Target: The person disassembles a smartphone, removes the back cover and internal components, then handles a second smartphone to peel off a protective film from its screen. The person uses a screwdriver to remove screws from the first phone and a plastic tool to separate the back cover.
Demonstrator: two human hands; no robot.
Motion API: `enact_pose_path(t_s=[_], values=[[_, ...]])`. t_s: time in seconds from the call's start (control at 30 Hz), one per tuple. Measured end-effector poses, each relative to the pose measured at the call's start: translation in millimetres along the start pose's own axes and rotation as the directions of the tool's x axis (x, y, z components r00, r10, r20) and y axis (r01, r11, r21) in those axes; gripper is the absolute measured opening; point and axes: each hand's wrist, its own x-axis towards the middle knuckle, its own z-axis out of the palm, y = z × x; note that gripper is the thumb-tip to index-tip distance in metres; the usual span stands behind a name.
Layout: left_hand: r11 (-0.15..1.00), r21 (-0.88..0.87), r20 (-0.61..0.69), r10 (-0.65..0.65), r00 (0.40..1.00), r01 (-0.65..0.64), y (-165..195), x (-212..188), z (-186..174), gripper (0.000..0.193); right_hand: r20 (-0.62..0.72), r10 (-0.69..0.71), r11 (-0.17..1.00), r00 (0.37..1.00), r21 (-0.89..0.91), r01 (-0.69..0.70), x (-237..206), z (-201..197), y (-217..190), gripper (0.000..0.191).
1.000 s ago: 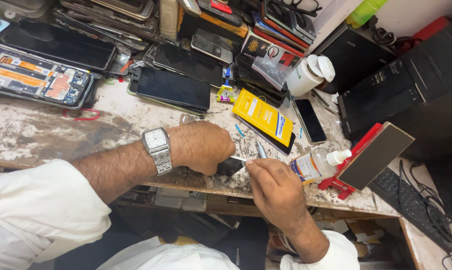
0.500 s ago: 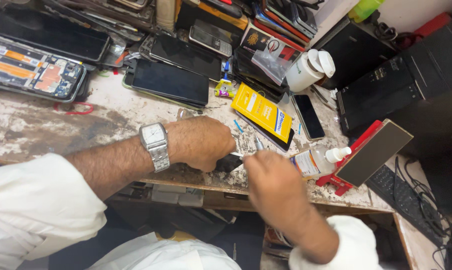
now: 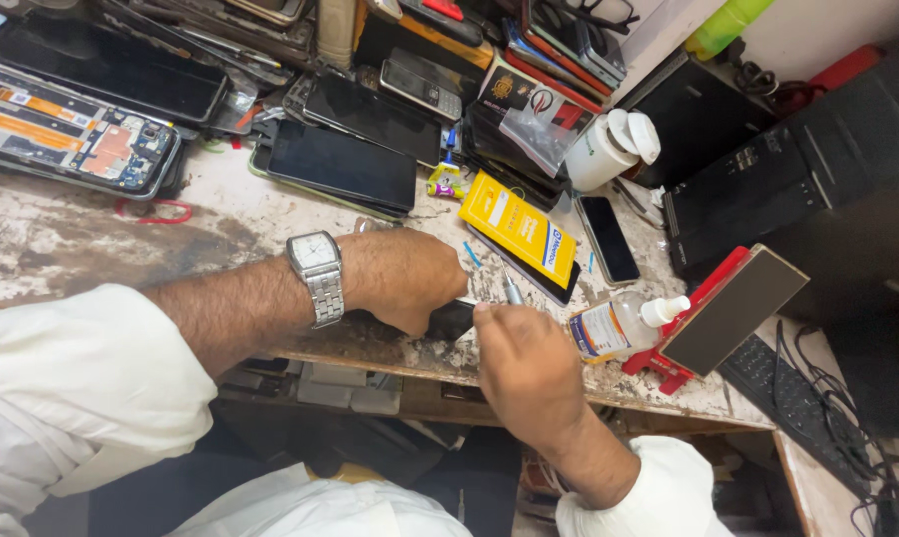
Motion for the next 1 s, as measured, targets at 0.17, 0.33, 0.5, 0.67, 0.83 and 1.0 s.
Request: enact_pose_path(t_s=[0.17, 0.33, 0.5, 0.67, 0.83, 1.0], values=[[0.998, 0.02, 0.031, -0.055, 0.998, 0.054, 7, -5, -4, 0.022, 0.113, 0.433, 0.765, 0.894, 0.48, -0.43, -3, -6, 27, 0.009], [0.995, 0.053, 0.027, -0.088, 0.996, 0.086, 14, -9, -4, 0.021, 0.233, 0.67, 0.307, 0.705, 0.778, -0.548, -16, 7, 35, 0.017], [0.993, 0.056, 0.061, -0.108, 0.992, 0.105, 18, -10, -7, 0.021, 0.462, 0.587, 0.008, 0.666, 0.818, -0.575, -29, 16, 30, 0.044], [0.991, 0.091, 0.069, -0.1, 0.993, 0.094, 24, -11, -8, 0.02, 0.444, 0.558, 0.227, 0.701, 0.731, -0.644, -32, 32, 19, 0.029], [0.993, 0.056, -0.04, -0.106, 0.994, 0.108, 29, -19, -20, 0.022, 0.239, 0.604, 0.328, 0.76, 0.795, -0.511, -36, 33, 9, 0.015], [0.99, 0.078, -0.693, -0.029, 0.721, 0.115, 41, -49, -31, 0.081, -0.012, 0.681, 0.276, 0.733, 0.93, -0.241, -36, 29, 2, 0.015]])
